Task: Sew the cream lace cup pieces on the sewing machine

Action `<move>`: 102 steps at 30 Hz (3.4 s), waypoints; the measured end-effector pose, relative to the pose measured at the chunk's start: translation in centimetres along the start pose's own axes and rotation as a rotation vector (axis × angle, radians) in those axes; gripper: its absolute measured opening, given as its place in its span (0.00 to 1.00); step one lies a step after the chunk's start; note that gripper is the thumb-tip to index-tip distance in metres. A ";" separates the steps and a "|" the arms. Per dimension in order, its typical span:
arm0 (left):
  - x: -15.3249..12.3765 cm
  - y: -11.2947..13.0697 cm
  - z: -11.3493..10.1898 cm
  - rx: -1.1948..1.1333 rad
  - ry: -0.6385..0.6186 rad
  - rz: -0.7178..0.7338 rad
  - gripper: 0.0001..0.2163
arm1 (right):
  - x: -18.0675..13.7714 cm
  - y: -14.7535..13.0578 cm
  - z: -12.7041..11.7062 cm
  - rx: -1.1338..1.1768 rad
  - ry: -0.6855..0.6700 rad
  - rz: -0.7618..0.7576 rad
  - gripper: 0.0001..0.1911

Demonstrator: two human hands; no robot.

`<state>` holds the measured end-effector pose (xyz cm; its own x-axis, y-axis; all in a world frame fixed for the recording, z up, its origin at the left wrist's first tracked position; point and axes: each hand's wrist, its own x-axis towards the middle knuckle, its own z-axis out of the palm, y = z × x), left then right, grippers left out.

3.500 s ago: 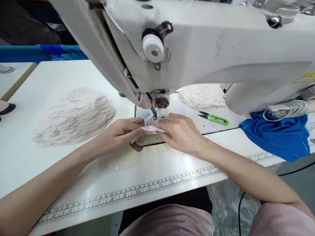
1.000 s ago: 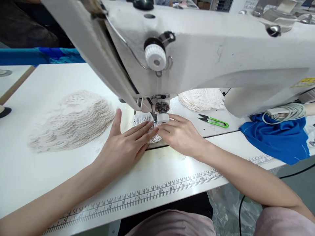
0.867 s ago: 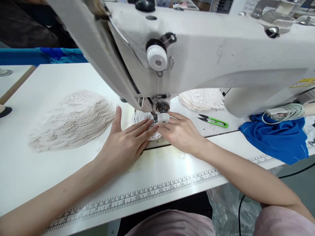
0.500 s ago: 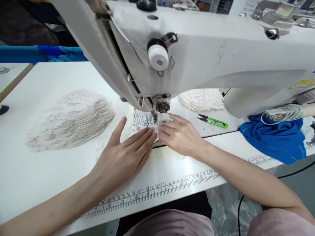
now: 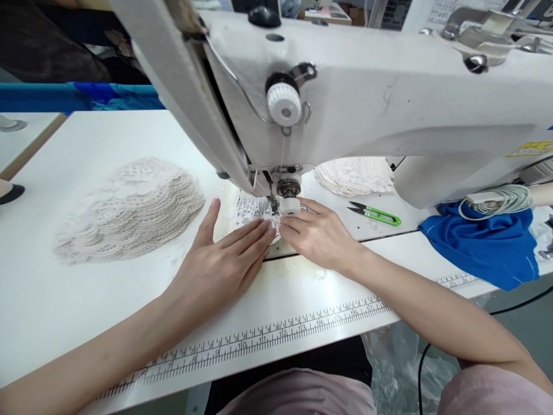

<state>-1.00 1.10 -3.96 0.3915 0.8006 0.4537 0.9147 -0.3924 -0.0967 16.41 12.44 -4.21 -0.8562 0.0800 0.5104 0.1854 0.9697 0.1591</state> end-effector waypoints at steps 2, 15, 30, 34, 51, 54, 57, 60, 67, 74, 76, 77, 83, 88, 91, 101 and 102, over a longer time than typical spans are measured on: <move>0.1 -0.3 0.2 -0.010 0.003 -0.016 0.12 | 0.1 0.1 0.1 0.003 -0.011 0.019 0.15; 0.2 -0.4 0.4 0.052 0.042 0.014 0.12 | 0.0 -0.1 0.0 -0.042 -0.027 0.062 0.14; 0.2 -0.4 0.3 0.053 0.039 0.005 0.11 | -0.4 -0.2 0.0 -0.089 -0.055 0.084 0.15; 0.3 -0.7 0.6 0.027 0.045 -0.004 0.12 | -0.3 -0.2 0.1 -0.102 -0.077 0.101 0.16; 0.7 -1.3 1.4 0.022 0.048 -0.038 0.13 | 0.0 0.3 0.4 -0.134 -0.140 0.161 0.17; 0.6 -1.4 1.5 0.020 0.046 -0.041 0.12 | 0.1 0.3 0.5 -0.135 -0.150 0.172 0.17; 0.6 -1.4 1.6 0.014 0.049 -0.044 0.12 | 0.1 0.3 0.5 -0.144 -0.160 0.179 0.18; 0.5 -1.4 1.6 0.003 0.057 -0.050 0.12 | 0.1 0.2 0.5 -0.140 -0.157 0.185 0.18; 0.7 -2.4 1.3 -0.024 0.049 -0.053 0.12 | 0.1 0.1 0.5 -0.153 -0.156 0.188 0.17; 0.6 -3.1 0.2 0.137 -0.001 -0.059 0.13 | 0.3 0.0 -0.2 -0.089 -0.143 0.152 0.14; 0.6 -2.9 -0.5 0.219 0.040 -0.016 0.10 | 0.3 -0.2 -0.5 -0.105 -0.098 0.138 0.16; 0.6 -2.9 -0.7 0.234 0.068 0.003 0.08 | 0.3 -0.4 -0.6 -0.111 -0.067 0.130 0.16; 1.0 -3.0 0.1 -0.061 0.076 0.014 0.11 | 0.4 -1.7 -0.8 0.007 -0.027 0.097 0.17; 0.7 -2.8 0.8 -0.115 0.001 0.000 0.12 | 0.1 -1.8 -0.3 0.033 -0.107 0.174 0.17; 0.6 -2.5 0.7 -0.102 -0.033 -0.004 0.12 | -0.1 -1.5 0.0 0.020 -0.162 0.227 0.17; 0.9 -1.6 0.2 0.038 -0.049 0.032 0.14 | -0.1 -0.5 0.5 -0.109 -0.174 0.207 0.15; 0.9 -1.6 0.2 0.039 -0.049 0.033 0.14 | -0.1 -0.5 0.5 -0.107 -0.181 0.208 0.15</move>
<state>-2.06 2.57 -3.59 0.4255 0.8087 0.4062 0.9039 -0.4020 -0.1463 16.15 12.03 -4.73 -0.8650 0.3236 0.3834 0.4072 0.8992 0.1599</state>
